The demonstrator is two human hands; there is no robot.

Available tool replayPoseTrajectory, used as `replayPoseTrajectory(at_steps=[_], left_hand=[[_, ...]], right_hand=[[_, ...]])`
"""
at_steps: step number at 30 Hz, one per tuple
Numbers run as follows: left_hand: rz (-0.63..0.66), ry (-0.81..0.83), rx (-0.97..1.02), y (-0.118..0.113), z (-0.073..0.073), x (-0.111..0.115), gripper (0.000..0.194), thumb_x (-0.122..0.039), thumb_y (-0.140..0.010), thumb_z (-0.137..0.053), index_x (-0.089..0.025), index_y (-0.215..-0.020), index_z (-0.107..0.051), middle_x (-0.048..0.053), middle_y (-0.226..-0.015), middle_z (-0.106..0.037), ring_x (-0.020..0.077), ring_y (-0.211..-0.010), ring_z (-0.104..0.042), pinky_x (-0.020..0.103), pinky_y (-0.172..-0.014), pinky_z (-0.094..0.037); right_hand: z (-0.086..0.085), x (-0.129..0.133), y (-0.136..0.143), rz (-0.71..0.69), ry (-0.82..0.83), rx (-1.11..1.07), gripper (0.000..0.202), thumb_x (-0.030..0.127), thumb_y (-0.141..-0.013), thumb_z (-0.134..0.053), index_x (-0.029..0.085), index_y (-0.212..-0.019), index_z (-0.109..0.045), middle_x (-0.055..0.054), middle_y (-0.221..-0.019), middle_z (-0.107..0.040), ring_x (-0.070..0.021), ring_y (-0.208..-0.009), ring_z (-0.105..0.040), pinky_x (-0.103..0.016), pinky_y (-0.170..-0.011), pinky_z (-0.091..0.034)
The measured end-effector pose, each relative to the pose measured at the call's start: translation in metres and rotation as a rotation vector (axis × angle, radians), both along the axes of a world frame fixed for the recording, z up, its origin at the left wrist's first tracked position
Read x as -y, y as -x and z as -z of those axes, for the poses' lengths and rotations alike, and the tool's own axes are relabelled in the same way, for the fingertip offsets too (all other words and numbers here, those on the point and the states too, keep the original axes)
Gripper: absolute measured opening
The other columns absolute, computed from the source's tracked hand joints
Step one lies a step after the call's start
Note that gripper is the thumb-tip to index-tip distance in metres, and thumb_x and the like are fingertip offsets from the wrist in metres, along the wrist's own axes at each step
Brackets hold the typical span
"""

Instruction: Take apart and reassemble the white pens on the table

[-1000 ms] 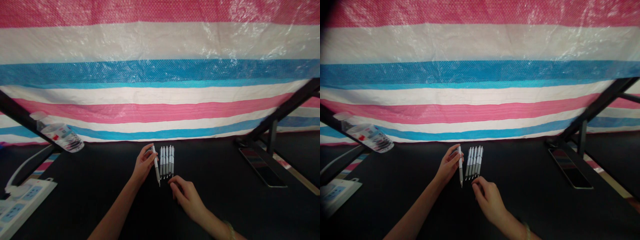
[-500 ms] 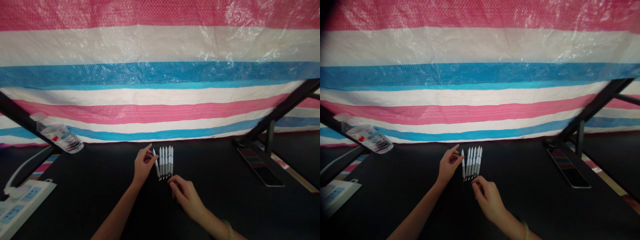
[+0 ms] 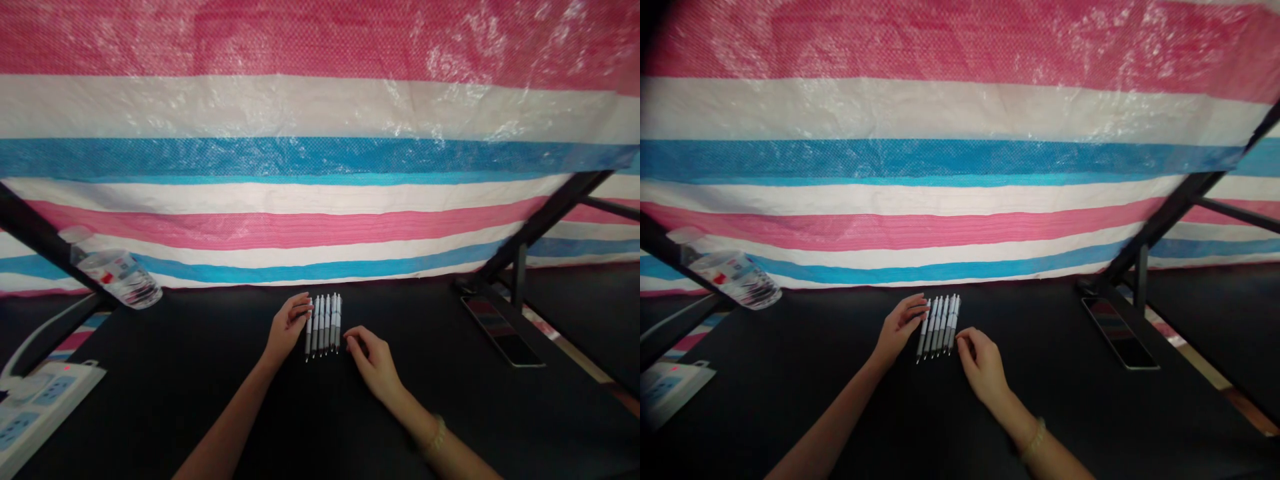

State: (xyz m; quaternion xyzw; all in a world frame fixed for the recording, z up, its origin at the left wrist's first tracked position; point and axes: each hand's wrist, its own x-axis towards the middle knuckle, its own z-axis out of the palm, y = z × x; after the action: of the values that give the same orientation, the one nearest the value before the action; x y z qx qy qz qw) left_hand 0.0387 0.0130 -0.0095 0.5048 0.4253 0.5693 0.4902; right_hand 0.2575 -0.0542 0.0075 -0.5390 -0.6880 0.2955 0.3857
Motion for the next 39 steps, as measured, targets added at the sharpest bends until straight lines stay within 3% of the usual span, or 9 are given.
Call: replayPoseTrajectory(at_steps=[4, 11, 23, 28, 32, 39], left_hand=[[0.001, -0.004, 0.036, 0.002, 0.003, -0.002, 0.045, -0.01, -0.071, -0.069, -0.019, -0.115, -0.068, 0.009, -0.109, -0.072, 0.0234, -0.104, -0.068, 0.045, -0.1, -0.051], [0.014, -0.015, 0.078, 0.002, 0.008, -0.004, 0.05, -0.004, -0.062, -0.062, -0.018, -0.109, -0.07, 0.008, -0.102, -0.072, 0.0227, -0.1, -0.069, 0.044, -0.098, -0.051], [-0.046, -0.021, 0.203, 0.005, 0.016, -0.009, 0.047, -0.006, -0.055, -0.064, -0.017, -0.099, -0.073, 0.005, -0.09, -0.075, 0.0238, -0.092, -0.069, 0.046, -0.098, -0.049], [-0.063, -0.025, 0.246, 0.009, 0.022, -0.015, 0.036, -0.009, -0.063, -0.07, -0.016, -0.098, -0.07, 0.004, -0.089, -0.072, 0.0217, -0.091, -0.069, 0.044, -0.095, -0.051], [-0.063, -0.037, 0.212, 0.008, 0.029, -0.02, 0.019, -0.026, -0.088, -0.069, -0.014, -0.103, -0.067, 0.005, -0.097, -0.07, 0.0216, -0.092, -0.068, 0.044, -0.085, -0.056], [-0.044, -0.055, 0.103, 0.007, 0.037, -0.022, 0.028, -0.032, -0.094, -0.064, -0.015, -0.116, -0.064, 0.009, -0.115, -0.067, 0.0223, -0.096, -0.067, 0.042, -0.082, -0.057]], right_hand=[[0.008, -0.009, -0.005, 0.044, -0.059, 0.039, 0.025, 0.033, -0.098, -0.046, 0.019, -0.098, -0.066, -0.005, -0.083, -0.066, -0.019, -0.075, -0.062, -0.028, -0.068, -0.047], [0.013, -0.017, -0.009, 0.082, -0.154, 0.092, 0.021, 0.027, -0.096, -0.047, 0.018, -0.097, -0.066, -0.004, -0.083, -0.065, -0.0178, -0.073, -0.06, -0.027, -0.068, -0.046], [0.028, -0.026, -0.013, 0.201, -0.312, 0.193, 0.018, 0.018, -0.091, -0.048, 0.02, -0.093, -0.065, -0.003, -0.08, -0.061, -0.018, -0.072, -0.059, -0.029, -0.069, -0.045], [0.033, -0.028, -0.018, 0.204, -0.311, 0.195, 0.012, 0.026, -0.097, -0.056, 0.017, -0.096, -0.064, -0.001, -0.084, -0.063, -0.0158, -0.074, -0.061, -0.032, -0.071, -0.051], [0.038, -0.031, -0.024, 0.191, -0.289, 0.176, 0.02, 0.034, -0.098, -0.059, 0.016, -0.102, -0.065, -0.003, -0.095, -0.067, -0.0156, -0.079, -0.064, -0.034, -0.074, -0.056], [0.041, -0.03, -0.031, 0.19, -0.238, 0.135, 0.022, 0.034, -0.098, -0.06, 0.016, -0.11, -0.064, -0.005, -0.104, -0.068, -0.0169, -0.084, -0.067, -0.035, -0.075, -0.058]])
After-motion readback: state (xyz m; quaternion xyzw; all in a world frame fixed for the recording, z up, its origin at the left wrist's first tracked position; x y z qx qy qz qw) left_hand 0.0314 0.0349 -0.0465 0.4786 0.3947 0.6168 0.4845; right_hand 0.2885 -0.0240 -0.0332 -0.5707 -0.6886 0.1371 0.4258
